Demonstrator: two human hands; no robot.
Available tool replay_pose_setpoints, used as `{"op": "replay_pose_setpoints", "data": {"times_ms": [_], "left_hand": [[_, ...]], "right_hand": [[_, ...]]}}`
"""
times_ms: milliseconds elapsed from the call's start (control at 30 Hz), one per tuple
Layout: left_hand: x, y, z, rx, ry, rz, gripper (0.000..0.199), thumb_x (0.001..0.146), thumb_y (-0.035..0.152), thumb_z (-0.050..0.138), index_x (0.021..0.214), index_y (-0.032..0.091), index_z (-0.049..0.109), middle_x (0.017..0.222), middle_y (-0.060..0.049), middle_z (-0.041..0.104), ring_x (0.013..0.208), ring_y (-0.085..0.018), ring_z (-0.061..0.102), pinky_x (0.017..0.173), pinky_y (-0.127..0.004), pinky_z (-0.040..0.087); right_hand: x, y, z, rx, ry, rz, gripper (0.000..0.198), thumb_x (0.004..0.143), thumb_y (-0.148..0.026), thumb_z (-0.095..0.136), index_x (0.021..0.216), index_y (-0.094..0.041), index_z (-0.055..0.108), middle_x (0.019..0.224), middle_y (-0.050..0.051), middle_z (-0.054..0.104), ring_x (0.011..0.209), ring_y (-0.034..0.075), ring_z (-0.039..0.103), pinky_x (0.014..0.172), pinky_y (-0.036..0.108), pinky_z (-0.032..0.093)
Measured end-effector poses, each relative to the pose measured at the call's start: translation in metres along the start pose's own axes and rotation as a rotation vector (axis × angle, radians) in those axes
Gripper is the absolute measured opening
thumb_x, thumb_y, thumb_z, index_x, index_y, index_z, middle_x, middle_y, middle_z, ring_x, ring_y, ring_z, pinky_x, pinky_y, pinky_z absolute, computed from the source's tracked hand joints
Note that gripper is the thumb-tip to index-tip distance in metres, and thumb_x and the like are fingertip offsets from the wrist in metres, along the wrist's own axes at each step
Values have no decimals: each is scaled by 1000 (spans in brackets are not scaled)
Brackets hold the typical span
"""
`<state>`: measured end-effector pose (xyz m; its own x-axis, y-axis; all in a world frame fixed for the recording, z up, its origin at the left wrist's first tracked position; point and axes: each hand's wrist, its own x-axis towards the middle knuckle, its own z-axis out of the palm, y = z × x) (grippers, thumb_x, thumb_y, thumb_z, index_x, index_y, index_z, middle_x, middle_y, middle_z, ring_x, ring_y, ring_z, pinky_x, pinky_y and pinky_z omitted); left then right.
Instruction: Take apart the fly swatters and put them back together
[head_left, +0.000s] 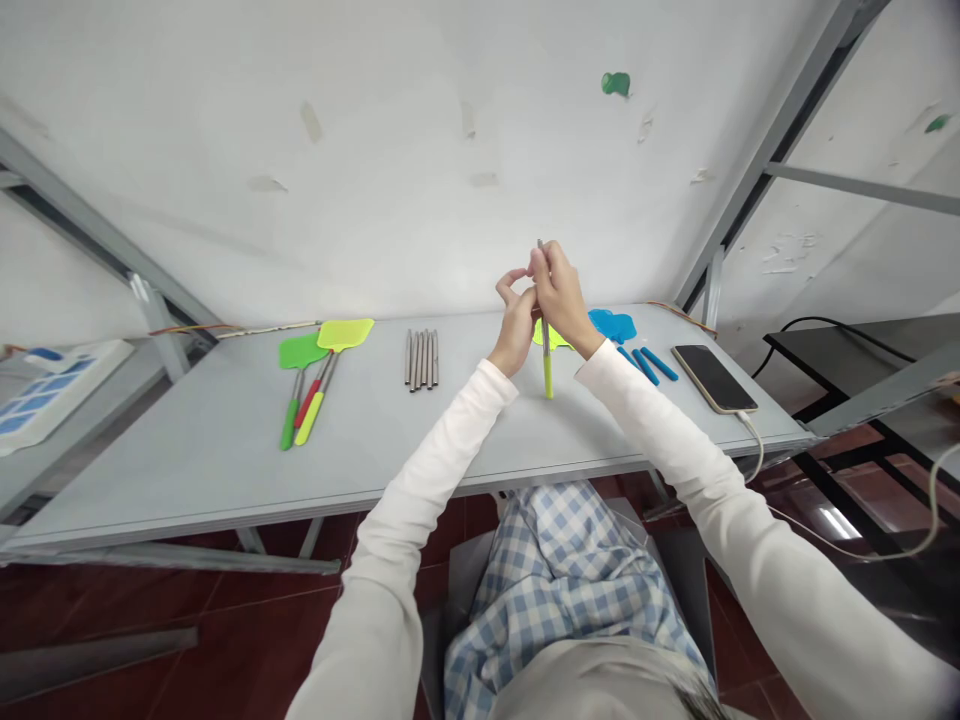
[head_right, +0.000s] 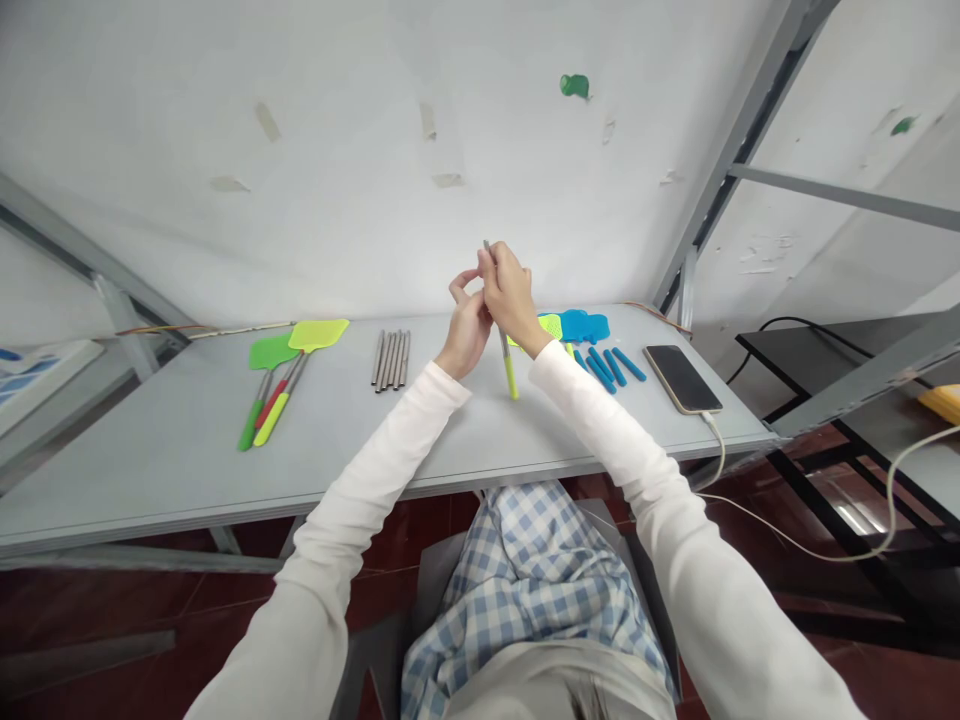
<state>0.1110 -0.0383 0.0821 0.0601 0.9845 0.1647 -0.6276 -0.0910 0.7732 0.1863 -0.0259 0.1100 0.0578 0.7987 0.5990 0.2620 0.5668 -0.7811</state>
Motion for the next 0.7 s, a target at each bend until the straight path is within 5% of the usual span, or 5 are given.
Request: {"op": "replay_pose_setpoints", "data": {"times_ms": [200,367,500,600,700], "left_hand": [[-17,-38,-54,487,-265,-109,17,80,20,65,93,20,54,78,2,56,63,-9,53,69,-22,44],[-27,-39,-85,732,-173,12,12,82,33,64,86,22,65,72,2,56,61,-11,45,60,-20,36],[-27,-33,-90,826,-153,81,11,82,31,63,87,24,69,78,0,63,66,-13,47,64,-21,36],[-27,-39,-82,793,-167,111,9,83,28,61,85,22,68,74,0,62,63,-12,46,63,-20,35],[-32,-47,-68,659,-40,92,5,82,26,64,82,21,63,59,4,52,54,-9,40,54,-18,30]], "right_hand": [[21,33,-4,234,178,276,41,95,-59,28,77,-24,39,74,-1,53,64,9,53,60,21,44],[24,68,-13,286,309,489,43,98,-50,16,66,-23,28,59,-2,45,54,9,46,53,20,39],[17,79,-10,349,347,632,36,97,-36,16,67,-23,32,58,-3,45,52,10,46,52,21,38],[0,75,11,363,424,590,35,95,-32,14,71,-23,37,58,-3,46,53,10,47,54,22,39],[-18,67,35,341,274,522,36,96,-37,16,73,-23,41,62,-1,51,59,11,51,57,23,41]]}}
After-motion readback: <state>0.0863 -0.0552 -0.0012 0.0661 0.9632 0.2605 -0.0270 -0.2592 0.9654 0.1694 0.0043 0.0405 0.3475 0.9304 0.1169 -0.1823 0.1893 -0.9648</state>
